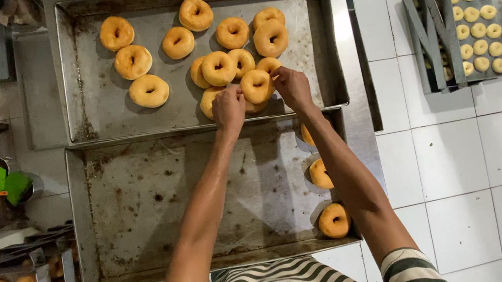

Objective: Organizing and arranging freshly cooked donuts on metal trays.

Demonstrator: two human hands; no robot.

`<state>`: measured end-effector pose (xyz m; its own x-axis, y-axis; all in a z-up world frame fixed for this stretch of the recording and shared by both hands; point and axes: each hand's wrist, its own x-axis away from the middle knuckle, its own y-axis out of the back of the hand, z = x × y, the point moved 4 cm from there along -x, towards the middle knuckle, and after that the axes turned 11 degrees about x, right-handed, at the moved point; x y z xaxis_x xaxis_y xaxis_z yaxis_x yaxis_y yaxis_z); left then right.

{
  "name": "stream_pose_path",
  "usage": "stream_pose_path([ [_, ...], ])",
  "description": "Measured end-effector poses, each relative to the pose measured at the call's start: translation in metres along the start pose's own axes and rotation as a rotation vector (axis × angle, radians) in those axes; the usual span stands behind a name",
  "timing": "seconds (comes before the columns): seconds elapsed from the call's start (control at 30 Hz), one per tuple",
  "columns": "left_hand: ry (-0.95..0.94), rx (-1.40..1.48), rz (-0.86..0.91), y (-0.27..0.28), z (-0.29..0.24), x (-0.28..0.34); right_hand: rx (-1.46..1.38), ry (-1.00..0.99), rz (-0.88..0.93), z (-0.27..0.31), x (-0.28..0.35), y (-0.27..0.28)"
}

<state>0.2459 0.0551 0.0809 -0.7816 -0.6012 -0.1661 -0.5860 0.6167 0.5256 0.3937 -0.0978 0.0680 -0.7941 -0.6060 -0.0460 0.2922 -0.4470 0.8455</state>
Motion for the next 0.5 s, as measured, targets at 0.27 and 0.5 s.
stream_pose_path([
  [0.27,0.037,0.222,-0.053,0.033,-0.031,0.048,-0.198,0.091,-0.131,0.037,0.054,0.044],
  [0.5,0.163,0.252,-0.001,0.038,-0.011,0.136,-0.354,-0.045,-0.04,0.046,0.152,0.037],
])
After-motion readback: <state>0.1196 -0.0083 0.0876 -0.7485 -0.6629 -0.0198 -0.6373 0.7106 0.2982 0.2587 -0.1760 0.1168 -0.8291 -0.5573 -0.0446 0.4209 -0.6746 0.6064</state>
